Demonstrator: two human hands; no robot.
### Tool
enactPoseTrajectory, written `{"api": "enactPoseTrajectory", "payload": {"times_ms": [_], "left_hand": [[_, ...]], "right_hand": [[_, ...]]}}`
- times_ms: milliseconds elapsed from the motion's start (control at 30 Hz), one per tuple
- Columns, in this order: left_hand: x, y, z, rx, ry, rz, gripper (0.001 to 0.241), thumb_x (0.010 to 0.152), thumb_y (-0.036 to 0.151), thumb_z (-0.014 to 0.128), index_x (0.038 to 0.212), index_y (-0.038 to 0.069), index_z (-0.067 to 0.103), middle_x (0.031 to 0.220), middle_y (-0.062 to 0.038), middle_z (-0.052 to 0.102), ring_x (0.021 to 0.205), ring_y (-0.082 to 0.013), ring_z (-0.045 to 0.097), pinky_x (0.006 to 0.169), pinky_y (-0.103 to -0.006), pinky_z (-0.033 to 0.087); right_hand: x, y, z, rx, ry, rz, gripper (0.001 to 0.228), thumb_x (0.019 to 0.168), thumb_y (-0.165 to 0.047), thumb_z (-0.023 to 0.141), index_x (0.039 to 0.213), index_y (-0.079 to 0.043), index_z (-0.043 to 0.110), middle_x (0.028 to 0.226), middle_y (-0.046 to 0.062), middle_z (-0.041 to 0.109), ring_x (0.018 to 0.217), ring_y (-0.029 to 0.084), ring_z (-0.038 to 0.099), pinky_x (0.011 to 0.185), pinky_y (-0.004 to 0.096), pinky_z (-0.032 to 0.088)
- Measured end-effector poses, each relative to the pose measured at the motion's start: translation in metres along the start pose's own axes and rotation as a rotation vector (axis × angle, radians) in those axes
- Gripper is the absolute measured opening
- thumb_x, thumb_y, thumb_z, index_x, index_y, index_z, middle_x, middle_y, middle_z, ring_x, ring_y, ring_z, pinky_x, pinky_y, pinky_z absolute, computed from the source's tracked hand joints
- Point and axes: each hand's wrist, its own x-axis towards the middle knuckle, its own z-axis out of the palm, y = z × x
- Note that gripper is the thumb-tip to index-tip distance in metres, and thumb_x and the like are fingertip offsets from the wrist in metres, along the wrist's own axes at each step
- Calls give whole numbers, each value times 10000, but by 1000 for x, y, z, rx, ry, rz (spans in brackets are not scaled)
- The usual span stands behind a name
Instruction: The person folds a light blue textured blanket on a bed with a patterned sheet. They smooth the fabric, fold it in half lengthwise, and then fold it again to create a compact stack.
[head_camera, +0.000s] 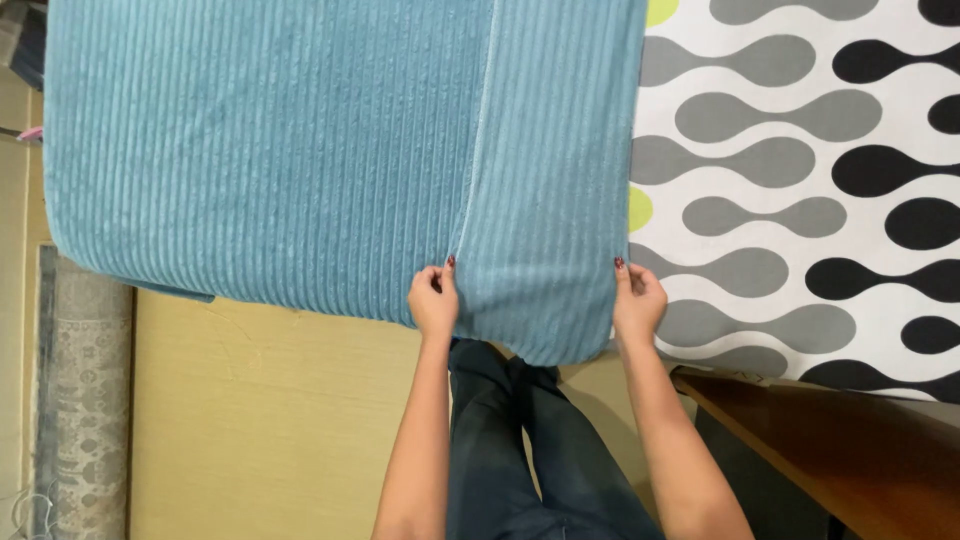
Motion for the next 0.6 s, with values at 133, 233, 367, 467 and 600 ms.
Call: {"api": "enactPoseTrajectory", "payload": {"times_ms": [133, 233, 367, 467, 600], "left_hand": [[-12, 23, -11, 64, 107, 233, 367, 974, 368, 684, 822, 34, 702, 798, -138, 661, 662, -269, 620, 618, -403, 491], [-26, 10, -29, 46, 17, 151, 363, 987, 362, 661, 836, 32, 675, 808, -134, 662, 668, -298, 640, 627, -415, 502], [-32, -5, -62, 292, -392, 296, 462, 905, 424, 778, 839, -6, 623, 728, -187, 617, 693, -345, 608, 634, -439, 476], [-34, -42, -75, 214, -558, 185, 495, 831, 442, 812, 836, -6, 602, 729, -185, 626, 683, -359, 601, 618, -418, 482], [-44, -77, -92, 407, -703, 45, 441, 818, 492, 798, 832, 64, 695, 733, -135, 686, 726, -337, 673, 673, -401, 504]], "right_hand": [[-2, -2, 2, -124, -34, 5, 215, 1055, -150, 662, 1142, 45, 685, 974, 86, 729, 850, 100, 660, 757, 247, 532], [-18, -37, -1, -78, -64, 21, 271, 1032, -172, 675, 1204, 35, 643, 1011, 68, 758, 906, 87, 707, 800, 233, 566], [-24, -53, -22, -218, -472, 14, 494, 842, -136, 821, 1249, 36, 600, 1041, 82, 740, 877, 117, 687, 750, 262, 569], [-22, -18, -56, -291, -579, 192, 432, 833, -129, 840, 1167, 45, 628, 977, 108, 733, 833, 138, 692, 707, 300, 585], [-46, -52, -85, -777, -478, 229, 210, 915, -215, 756, 1003, -24, 768, 864, 135, 805, 769, 204, 760, 721, 360, 571]]}}
